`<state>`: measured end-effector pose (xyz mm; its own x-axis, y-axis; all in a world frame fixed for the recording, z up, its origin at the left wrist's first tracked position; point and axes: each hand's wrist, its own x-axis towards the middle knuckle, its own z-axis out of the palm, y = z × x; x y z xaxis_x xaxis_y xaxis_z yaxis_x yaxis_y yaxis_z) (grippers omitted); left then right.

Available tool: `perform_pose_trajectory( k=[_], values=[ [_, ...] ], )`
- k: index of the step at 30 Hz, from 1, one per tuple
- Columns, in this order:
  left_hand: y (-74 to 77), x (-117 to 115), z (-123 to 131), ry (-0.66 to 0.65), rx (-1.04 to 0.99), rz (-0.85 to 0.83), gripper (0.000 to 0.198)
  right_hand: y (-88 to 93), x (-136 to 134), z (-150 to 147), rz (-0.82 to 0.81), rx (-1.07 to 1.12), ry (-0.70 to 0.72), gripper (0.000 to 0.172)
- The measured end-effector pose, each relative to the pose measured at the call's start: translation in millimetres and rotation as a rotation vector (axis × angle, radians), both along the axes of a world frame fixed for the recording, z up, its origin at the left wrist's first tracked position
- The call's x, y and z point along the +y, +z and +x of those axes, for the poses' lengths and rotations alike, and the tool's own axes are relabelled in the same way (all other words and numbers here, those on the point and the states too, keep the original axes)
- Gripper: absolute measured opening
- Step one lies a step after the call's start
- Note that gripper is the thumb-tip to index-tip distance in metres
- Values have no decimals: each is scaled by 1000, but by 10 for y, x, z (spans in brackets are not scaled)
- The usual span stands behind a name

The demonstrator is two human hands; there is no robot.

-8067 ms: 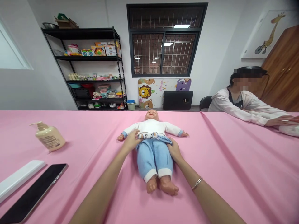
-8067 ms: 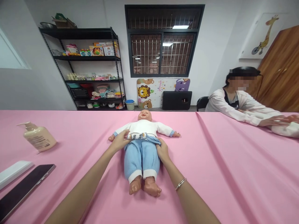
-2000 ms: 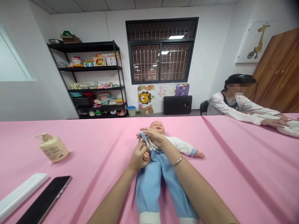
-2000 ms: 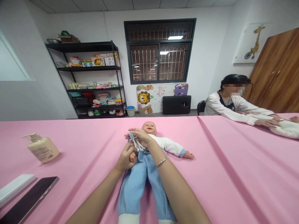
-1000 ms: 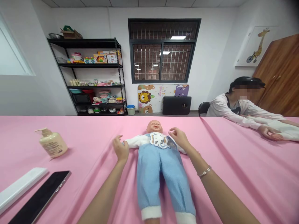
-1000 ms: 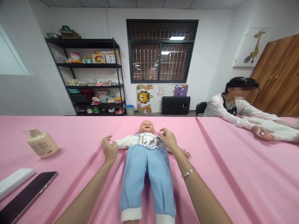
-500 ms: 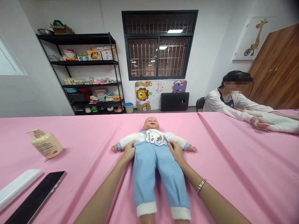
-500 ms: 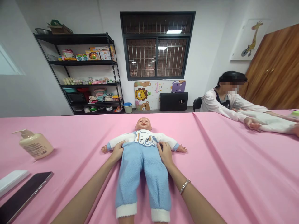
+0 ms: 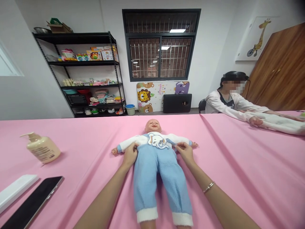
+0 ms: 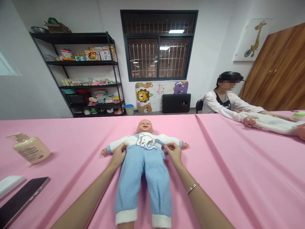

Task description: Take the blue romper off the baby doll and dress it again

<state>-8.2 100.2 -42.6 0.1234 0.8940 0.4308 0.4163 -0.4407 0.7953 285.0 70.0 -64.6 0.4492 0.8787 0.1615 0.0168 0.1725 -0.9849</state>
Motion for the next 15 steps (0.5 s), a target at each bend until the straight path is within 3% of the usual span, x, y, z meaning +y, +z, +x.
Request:
perform_pose_trajectory(
  k=[2,6,11,15],
  values=[
    [-5,-2,-11,63,34,28,21,15,-34,-58,-22,-60,48,34],
    [-14,-7,-19,59,60,32,20,124,-113,-65,-113,-143,441,20],
    [59,-55,-20,-180,104,-101,19,313,-199,70,-171,-243,785,31],
    [212,-107,-66,-401,62,-247,36,344,-202,67,-195,-322,805,13]
  ],
)
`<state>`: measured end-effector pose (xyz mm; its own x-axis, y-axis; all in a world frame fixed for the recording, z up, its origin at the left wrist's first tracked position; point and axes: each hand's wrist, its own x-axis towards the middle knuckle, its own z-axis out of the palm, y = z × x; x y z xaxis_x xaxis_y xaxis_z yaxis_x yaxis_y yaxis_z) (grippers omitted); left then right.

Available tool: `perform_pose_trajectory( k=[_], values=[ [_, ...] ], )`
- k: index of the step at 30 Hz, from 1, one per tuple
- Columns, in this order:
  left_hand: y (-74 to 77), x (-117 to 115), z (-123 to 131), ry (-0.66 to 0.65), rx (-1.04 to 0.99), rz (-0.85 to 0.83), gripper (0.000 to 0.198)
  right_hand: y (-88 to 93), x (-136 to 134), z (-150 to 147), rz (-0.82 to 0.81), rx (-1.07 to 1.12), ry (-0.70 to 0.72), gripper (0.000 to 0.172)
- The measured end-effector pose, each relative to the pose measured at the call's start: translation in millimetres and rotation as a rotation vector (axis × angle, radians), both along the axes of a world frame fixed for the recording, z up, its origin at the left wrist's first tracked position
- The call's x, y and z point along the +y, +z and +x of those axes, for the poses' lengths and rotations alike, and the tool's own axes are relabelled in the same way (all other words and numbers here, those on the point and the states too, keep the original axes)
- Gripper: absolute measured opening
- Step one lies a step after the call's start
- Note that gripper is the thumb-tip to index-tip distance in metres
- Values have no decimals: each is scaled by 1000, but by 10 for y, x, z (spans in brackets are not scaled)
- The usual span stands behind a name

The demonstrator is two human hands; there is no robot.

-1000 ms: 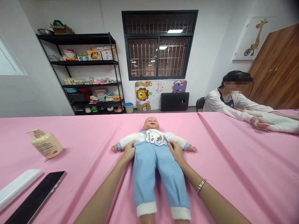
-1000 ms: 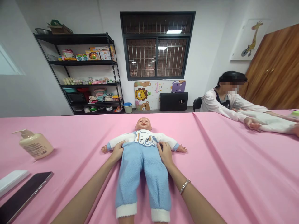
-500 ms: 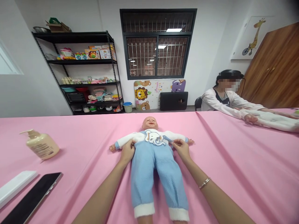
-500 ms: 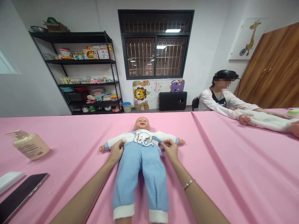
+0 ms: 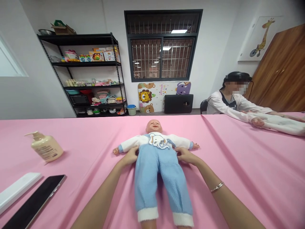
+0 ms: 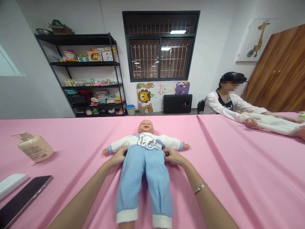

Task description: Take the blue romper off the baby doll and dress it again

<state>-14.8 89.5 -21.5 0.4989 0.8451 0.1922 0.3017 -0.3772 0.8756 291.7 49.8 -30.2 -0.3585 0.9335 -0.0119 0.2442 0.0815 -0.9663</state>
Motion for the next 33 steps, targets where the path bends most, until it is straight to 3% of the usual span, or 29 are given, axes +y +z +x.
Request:
perform_pose_trajectory(
  k=[4,8,14,18,23,27,33],
  values=[
    [91,-40,13,-21,-139,-69,47,-86,35,-88,-68,333,-162,19],
    [41,-80,164,35,-315,-129,52,-136,32,-188,-213,635,-292,36],
    [-65,-36,278,126,-306,-30,44,-90,-32,-250,-256,624,-250,38],
    [-69,25,118,61,-79,-62,23,-78,11,-140,-164,537,-182,27],
    [-48,85,-83,-59,82,-110,21,-119,133,59,-27,601,-415,27],
    [80,125,-192,-180,170,-163,15,-90,136,35,51,433,-494,34],
    [542,-11,-261,-283,263,-221,19,-90,52,-106,158,127,-272,27]
  ],
)
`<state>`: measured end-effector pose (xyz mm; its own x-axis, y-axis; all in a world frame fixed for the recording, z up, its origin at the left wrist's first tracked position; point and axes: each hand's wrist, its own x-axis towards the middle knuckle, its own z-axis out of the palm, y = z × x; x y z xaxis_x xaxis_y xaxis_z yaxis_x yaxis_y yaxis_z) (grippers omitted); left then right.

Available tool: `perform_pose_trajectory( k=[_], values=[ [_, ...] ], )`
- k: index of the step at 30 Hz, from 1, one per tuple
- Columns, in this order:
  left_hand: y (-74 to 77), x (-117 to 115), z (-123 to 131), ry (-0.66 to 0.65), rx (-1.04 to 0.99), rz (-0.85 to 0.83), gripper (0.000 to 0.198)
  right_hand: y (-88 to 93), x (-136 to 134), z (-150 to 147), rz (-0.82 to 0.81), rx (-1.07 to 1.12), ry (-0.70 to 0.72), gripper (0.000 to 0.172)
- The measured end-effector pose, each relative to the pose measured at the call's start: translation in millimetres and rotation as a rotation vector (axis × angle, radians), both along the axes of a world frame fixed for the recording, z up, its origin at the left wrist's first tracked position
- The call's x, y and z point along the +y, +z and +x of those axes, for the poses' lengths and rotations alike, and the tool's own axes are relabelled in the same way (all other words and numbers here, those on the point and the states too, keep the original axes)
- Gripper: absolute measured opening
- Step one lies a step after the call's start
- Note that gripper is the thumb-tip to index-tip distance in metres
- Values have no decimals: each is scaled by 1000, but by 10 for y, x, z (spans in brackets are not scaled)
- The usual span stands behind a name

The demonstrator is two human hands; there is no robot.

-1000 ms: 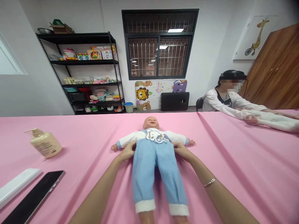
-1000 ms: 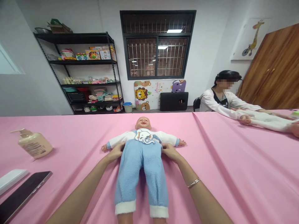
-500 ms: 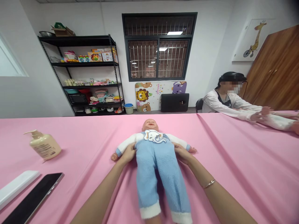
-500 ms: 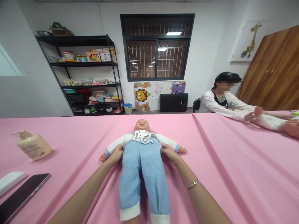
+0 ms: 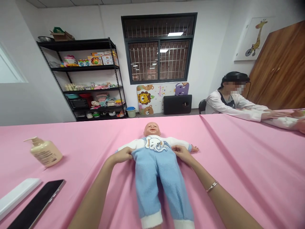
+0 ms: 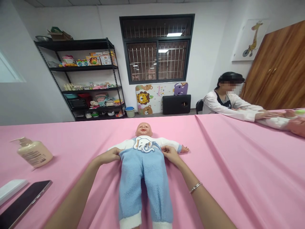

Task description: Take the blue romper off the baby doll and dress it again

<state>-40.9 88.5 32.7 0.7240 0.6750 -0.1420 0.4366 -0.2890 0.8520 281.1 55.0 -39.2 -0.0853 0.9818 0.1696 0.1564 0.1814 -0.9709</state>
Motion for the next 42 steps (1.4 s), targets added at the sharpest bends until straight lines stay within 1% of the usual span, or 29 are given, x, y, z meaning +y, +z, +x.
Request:
perform_pose_trajectory(
  k=[2,3,4,6,7,8,9,10,13,15,17,19,20,22,24,25,27,28,30,31,32,33,34,35,36,37,38,40,42],
  values=[
    [139,-83,25,12,19,1,21,-18,13,-5,20,-58,11,22],
    [187,-115,41,50,13,7,21,-19,28,-3,39,-81,-27,21],
    [215,-136,58,108,-6,17,21,-13,47,0,70,-95,-112,20],
    [213,-136,84,250,-62,59,19,11,87,2,158,-94,-388,18],
    [184,-116,92,318,-87,94,17,20,105,0,202,-82,-530,18],
    [141,-86,98,374,-106,135,16,19,121,-4,237,-69,-638,19],
    [89,-49,103,416,-121,184,16,2,136,-11,259,-66,-699,19],
    [33,-10,111,445,-129,235,16,-32,149,-19,264,-76,-707,20],
    [-118,79,160,503,-146,375,18,-215,186,-40,233,-144,-575,24],
    [-184,94,217,536,-151,464,22,-342,208,-45,197,-169,-486,28],
    [-235,82,274,550,-101,589,26,-415,221,-42,165,-167,-444,29],
    [-291,64,303,551,20,722,31,-425,221,-35,156,-142,-453,25],
    [-324,61,303,547,93,764,33,-413,216,-30,161,-119,-480,23],
    [-398,73,274,535,203,782,33,-376,203,-22,173,-36,-577,22],
    [-458,102,229,533,233,753,29,-342,190,-16,172,55,-669,23],
    [-472,115,212,543,224,742,27,-331,185,-13,165,86,-689,24],
    [-447,112,215,600,164,731,25,-318,178,-12,140,92,-671,23],
    [-403,88,245,633,118,729,25,-314,175,-13,127,72,-652,22],
    [-261,-17,378,671,1,738,27,-306,171,-18,109,16,-616,22],
    [-173,-95,483,663,-64,747,27,-299,168,-22,107,-6,-605,24],
    [-85,-182,612,618,-121,759,27,-291,164,-28,110,-17,-599,27],
    [-4,-270,759,543,-177,761,25,-281,158,-36,119,-19,-593,31],
    [60,-349,920,431,-203,762,23,-270,149,-45,131,-15,-589,33],
    [102,-413,1086,287,-181,770,23,-258,138,-54,149,-14,-593,35],
    [120,-453,1250,155,-108,789,22,-247,125,-64,171,-22,-600,36],
    [114,-466,1405,45,16,824,23,-237,110,-74,194,-41,-609,37],
    [89,-454,1545,-6,168,850,23,-230,96,-83,218,-68,-619,38],
    [5,-366,1767,17,300,858,24,-229,73,-100,261,-122,-627,39],
    [-84,-247,1905,108,361,873,28,-245,70,-116,267,-144,-614,41]
  ],
)
